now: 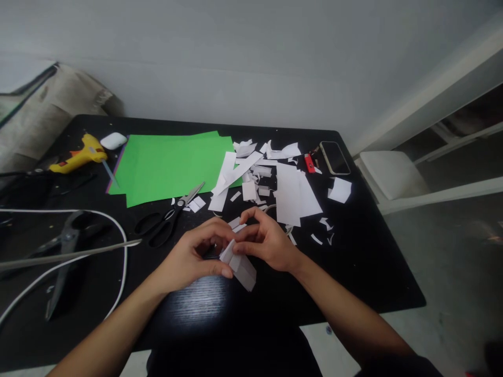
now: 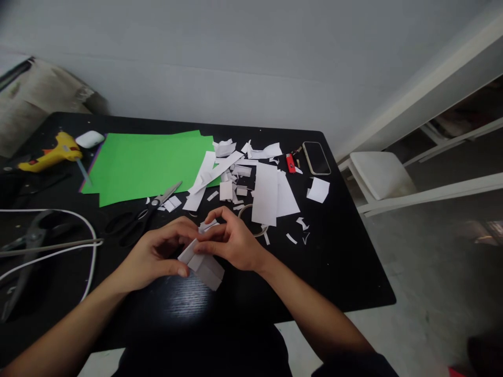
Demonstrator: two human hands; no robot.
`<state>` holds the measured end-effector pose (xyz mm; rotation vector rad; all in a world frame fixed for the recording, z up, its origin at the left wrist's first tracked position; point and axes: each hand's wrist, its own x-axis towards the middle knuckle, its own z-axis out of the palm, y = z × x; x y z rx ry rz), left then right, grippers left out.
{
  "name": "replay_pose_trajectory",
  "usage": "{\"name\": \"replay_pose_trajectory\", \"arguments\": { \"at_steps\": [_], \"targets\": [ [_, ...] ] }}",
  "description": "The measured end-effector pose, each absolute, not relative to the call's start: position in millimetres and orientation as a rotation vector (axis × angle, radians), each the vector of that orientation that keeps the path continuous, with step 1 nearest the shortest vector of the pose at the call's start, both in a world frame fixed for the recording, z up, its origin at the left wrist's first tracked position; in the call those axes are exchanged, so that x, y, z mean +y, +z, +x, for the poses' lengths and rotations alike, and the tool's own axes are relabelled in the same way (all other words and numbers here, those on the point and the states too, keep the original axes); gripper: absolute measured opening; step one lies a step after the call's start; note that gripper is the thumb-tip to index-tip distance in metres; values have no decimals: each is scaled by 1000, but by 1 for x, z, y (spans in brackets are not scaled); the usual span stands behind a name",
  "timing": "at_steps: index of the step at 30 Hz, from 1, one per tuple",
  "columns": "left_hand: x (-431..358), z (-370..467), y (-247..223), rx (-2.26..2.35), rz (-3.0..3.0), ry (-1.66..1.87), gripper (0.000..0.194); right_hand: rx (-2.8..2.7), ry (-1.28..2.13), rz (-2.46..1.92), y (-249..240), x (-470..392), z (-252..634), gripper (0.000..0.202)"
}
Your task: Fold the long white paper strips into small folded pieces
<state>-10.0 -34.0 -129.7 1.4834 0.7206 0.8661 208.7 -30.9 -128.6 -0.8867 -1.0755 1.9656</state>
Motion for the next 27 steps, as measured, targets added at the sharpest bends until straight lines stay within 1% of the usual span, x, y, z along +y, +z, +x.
{"name": "replay_pose_trajectory", "arguments": {
  "at_steps": [4,14,17,20,21,25,27],
  "targets": [
    [-34,-9,-128,726,1482,899,41,-1031,2005,-860,-127,-33,208,46],
    [-35,-9,-129,767,1579,902,44,-1060,2077,-870,-128,-34,205,51],
    [-35,-9,-128,765,1584,898,45,-1050,2027,-889,-128,-34,204,50],
    [-36,-8,-127,816,1596,972,48,-1019,1892,-978,-127,-33,203,49],
    [-37,-7,-127,848,1601,1022,45,-1009,1837,-1013,-127,-34,203,50],
    [-41,-3,-130,1044,1688,1183,14,-1042,1643,-1089,-126,-35,200,50],
    [-42,-2,-130,1114,1748,1195,8,-1103,1571,-1096,-126,-37,198,48]
  ]
}}
